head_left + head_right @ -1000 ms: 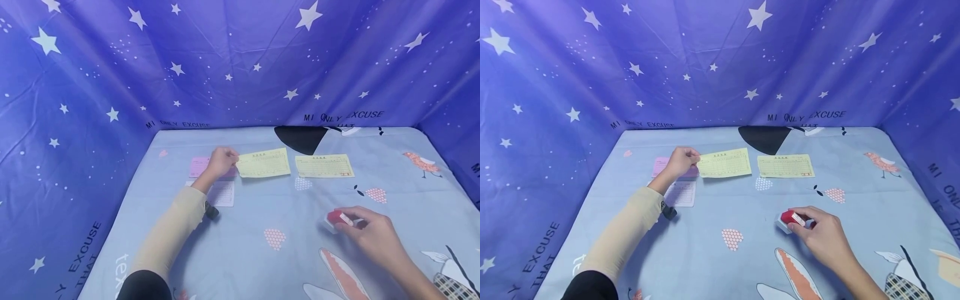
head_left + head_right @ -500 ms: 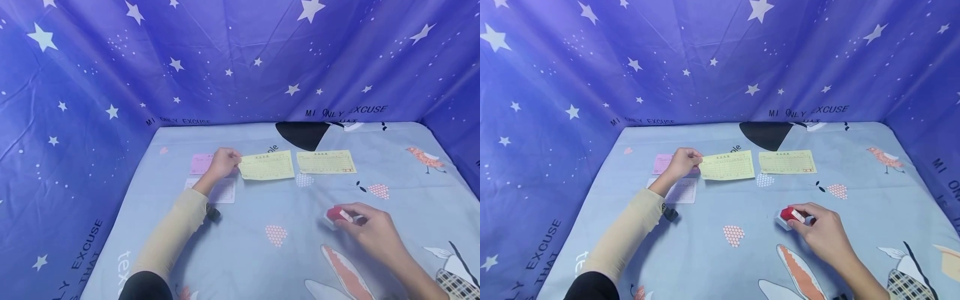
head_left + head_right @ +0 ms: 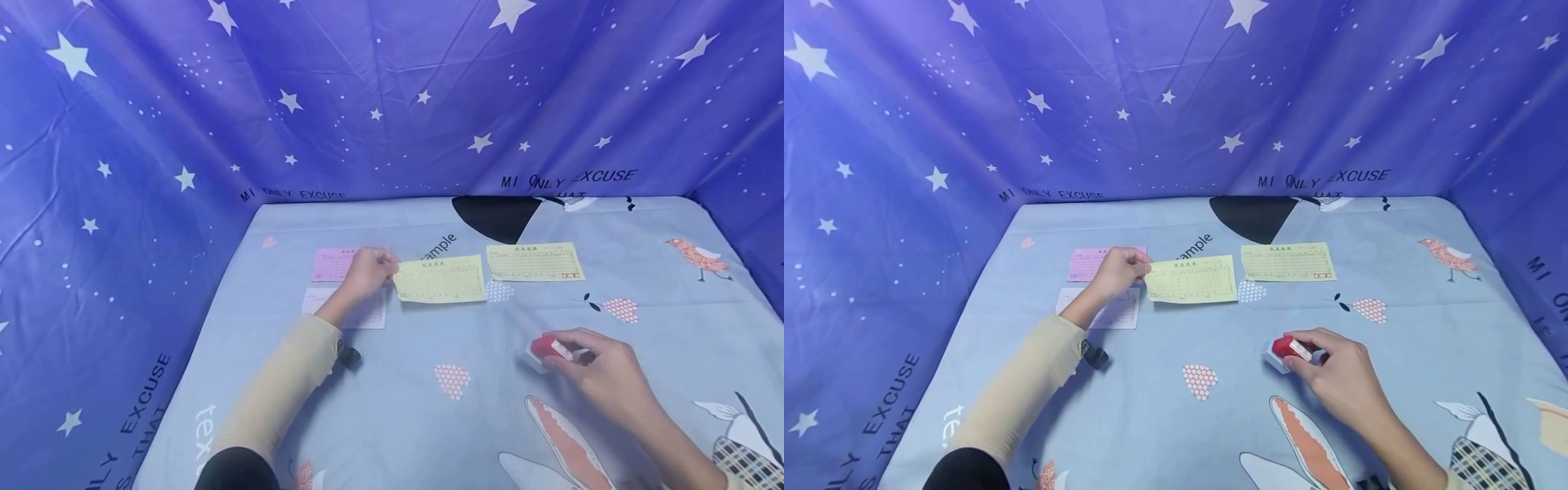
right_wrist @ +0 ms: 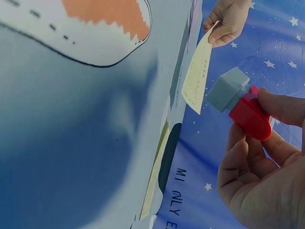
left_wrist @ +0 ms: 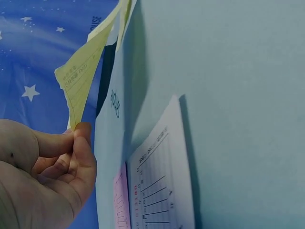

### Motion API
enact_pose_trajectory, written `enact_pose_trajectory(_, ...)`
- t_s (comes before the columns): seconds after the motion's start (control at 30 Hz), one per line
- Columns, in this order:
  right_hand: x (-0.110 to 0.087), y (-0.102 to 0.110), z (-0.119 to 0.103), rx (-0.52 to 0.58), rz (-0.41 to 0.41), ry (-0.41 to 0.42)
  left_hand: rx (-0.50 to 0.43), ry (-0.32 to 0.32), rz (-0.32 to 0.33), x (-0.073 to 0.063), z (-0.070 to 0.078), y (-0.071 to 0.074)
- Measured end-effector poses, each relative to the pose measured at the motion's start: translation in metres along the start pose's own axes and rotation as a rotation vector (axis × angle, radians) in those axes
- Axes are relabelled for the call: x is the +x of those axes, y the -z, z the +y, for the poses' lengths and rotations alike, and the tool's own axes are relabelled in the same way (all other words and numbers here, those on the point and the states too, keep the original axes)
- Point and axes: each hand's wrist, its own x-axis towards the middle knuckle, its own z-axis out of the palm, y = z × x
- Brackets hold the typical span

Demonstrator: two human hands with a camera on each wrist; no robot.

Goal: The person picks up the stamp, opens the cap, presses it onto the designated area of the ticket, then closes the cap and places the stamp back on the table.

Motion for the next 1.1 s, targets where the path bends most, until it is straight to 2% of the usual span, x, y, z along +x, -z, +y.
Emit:
enact_pose_trajectory(0.17, 0.000, -0.001, -0.001, 0.009, -0.012, -0.025, 0.023, -0.017, 0.004, -0.002, -0.003, -0.003)
enact_pose_trajectory(0.53, 0.001, -0.002, -0.002, 0.011, -0.018, -0.016, 0.033, -0.037, -0.017, -0.005, -0.007, -0.006)
enact_pose_trajectory(0.7, 0.001, -0.003, -0.002, 0.015, -0.023, -0.015, 0.020, -0.030, -0.033, -0.008, -0.010, -0.008)
enact_pose_trajectory(1.1, 0.002, -0.007, -0.001, 0.007, -0.036, -0.019, 0.018, -0.067, -0.038, -0.021, -0.015, -0.016)
